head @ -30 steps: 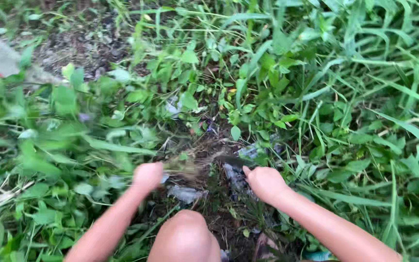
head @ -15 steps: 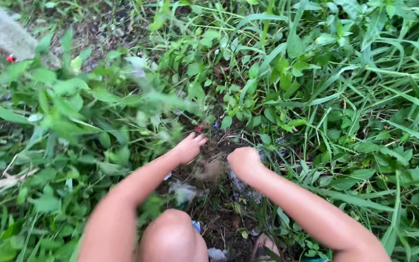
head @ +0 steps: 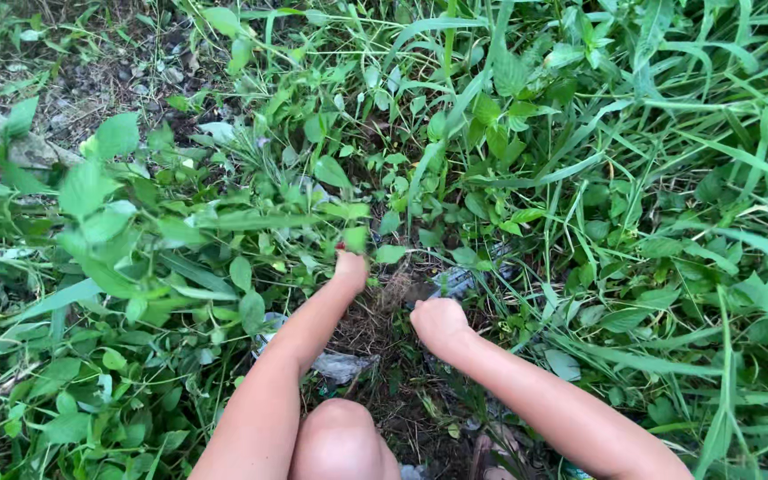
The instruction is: The person clears overgrown weeds and small plants from the base of a tree and along a concrete wall by hand and using a knife to cut through stems.
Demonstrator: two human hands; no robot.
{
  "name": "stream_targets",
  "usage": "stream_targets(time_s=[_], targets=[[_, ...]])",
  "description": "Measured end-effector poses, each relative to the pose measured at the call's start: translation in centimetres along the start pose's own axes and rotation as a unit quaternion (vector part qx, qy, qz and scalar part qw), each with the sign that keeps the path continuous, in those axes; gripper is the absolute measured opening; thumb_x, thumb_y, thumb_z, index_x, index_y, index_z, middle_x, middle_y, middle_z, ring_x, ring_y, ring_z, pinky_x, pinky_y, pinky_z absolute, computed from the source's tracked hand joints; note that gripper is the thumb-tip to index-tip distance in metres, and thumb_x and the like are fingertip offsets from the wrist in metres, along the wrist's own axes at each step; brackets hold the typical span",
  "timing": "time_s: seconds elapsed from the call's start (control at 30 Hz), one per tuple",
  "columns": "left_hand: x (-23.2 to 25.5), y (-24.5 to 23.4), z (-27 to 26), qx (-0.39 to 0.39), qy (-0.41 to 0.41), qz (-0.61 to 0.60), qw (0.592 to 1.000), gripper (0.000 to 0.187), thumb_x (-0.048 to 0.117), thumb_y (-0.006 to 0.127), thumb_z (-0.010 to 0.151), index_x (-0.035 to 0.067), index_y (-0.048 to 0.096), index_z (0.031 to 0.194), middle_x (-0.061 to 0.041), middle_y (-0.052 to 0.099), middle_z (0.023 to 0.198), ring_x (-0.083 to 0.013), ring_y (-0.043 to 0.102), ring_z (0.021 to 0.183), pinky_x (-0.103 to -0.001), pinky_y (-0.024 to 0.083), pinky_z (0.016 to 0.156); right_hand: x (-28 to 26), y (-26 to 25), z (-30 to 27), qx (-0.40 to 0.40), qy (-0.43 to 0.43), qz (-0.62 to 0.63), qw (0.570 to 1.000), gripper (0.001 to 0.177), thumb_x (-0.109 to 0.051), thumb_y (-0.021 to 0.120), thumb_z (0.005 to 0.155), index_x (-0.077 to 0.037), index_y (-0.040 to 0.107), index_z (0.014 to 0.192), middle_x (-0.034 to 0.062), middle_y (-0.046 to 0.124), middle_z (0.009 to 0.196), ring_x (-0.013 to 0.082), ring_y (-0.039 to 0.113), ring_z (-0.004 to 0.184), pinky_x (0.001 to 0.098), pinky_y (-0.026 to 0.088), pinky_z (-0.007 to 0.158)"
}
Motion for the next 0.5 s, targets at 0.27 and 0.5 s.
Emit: stream_targets(time_s=[0.27, 0.5], targets=[[-0.3, 1.1, -8.3, 0.167, -0.109, -0.122, 0.972, 0.016, 0.019, 0.065, 0.081, 0.017, 0.081, 0.081, -0.009, 0.076, 0.085, -0.0283, 0.075, 0.081, -0.048, 0.053, 0.070, 0.6, 0.2, -1.8, -0.004, 0.011, -0.016, 1.000, 0.029, -0.013, 0.056, 0.095, -0.003, 0.068, 0.119, 0.0095, 0.077, 0.080, 0.0258, 0.077, 0.074, 0.0392, 0.061, 0.057], [-10.0, 10.1, -24.5, 0.077, -0.100, -0.092, 0.988, 0.013, 0.017, 0.063, 0.078, 0.015, 0.072, 0.069, -0.011, 0.073, 0.075, -0.0273, 0.069, 0.067, -0.045, 0.055, 0.061, -0.4, -2.8, 1.1, -0.048, 0.006, -0.003, 0.999, 0.019, -0.015, 0.062, 0.091, -0.011, 0.081, 0.094, 0.0105, 0.078, 0.094, 0.0262, 0.077, 0.089, 0.0396, 0.061, 0.072]])
Point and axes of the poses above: each hand's wrist, its own z-axis towards the middle knuckle, its own y-axis out of the palm, x = y × z, the point moved 9 cm from there along z, towards the middle knuckle
